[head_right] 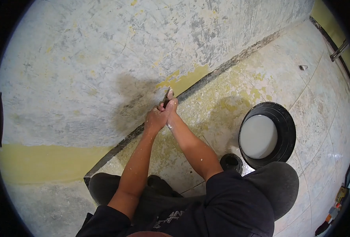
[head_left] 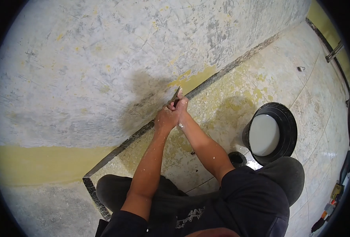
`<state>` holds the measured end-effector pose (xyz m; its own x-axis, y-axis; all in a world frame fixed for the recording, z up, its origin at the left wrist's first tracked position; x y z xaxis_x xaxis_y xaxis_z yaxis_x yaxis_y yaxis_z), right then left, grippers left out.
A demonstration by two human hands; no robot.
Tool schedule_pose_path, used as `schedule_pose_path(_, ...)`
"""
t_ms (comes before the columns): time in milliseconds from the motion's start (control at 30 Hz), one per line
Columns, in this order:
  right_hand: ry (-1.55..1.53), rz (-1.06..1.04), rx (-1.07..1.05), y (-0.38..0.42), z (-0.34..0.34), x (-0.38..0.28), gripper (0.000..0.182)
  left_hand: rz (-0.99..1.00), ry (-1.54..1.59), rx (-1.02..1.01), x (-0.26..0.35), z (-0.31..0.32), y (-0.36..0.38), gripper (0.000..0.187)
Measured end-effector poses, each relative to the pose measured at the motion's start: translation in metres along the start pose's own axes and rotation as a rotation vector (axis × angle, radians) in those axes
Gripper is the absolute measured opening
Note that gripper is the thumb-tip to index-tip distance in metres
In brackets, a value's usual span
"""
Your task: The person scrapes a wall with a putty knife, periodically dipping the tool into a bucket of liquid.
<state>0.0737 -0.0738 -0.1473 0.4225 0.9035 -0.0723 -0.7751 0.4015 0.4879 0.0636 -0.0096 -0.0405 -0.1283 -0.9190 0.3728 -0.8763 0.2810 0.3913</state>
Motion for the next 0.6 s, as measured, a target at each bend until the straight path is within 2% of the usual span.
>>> schedule_pose_path(100, 0.026, -0.018, 0.024, 0.004, -0.006, 0.013, 0.037, -0.040, 0.053, -0.017, -0.018, 0.001, 0.004, 0.072)
schedule_pose_path(167, 0.028, 0.024, 0.016, 0.004, -0.008, 0.021, 0.037, 0.017, 0.090, 0.111, -0.025, -0.003, 0.003, 0.072)
schedule_pose_path(300, 0.066, 0.026, 0.041, 0.011, -0.007, 0.030, 0.039, 0.010, 0.112, 0.120, -0.034, -0.007, 0.005, 0.071)
schedule_pose_path(400, 0.012, 0.022, -0.002, 0.011, -0.007, 0.037, 0.041, -0.029, 0.127, 0.131, -0.036, -0.015, 0.011, 0.072)
schedule_pose_path(467, -0.023, 0.084, -0.069, 0.022, -0.001, 0.042, 0.045, -0.039, 0.055, 0.035, -0.036, -0.016, 0.010, 0.068)
schedule_pose_path(600, -0.071, 0.106, -0.165, 0.027, 0.001, 0.052, 0.047, -0.047, 0.038, 0.049, -0.039, -0.024, 0.018, 0.068)
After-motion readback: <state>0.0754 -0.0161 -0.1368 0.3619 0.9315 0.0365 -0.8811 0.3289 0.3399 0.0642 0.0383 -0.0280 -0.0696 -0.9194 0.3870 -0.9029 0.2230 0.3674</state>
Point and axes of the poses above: each hand's wrist, its own y-axis away from the middle knuckle, its own z-axis out of the palm, x = y × z, the point moved 7 cm from there along -y, towards the middle knuckle, and after that the axes turned 5 degrees about -z, right-handed, at the moved point
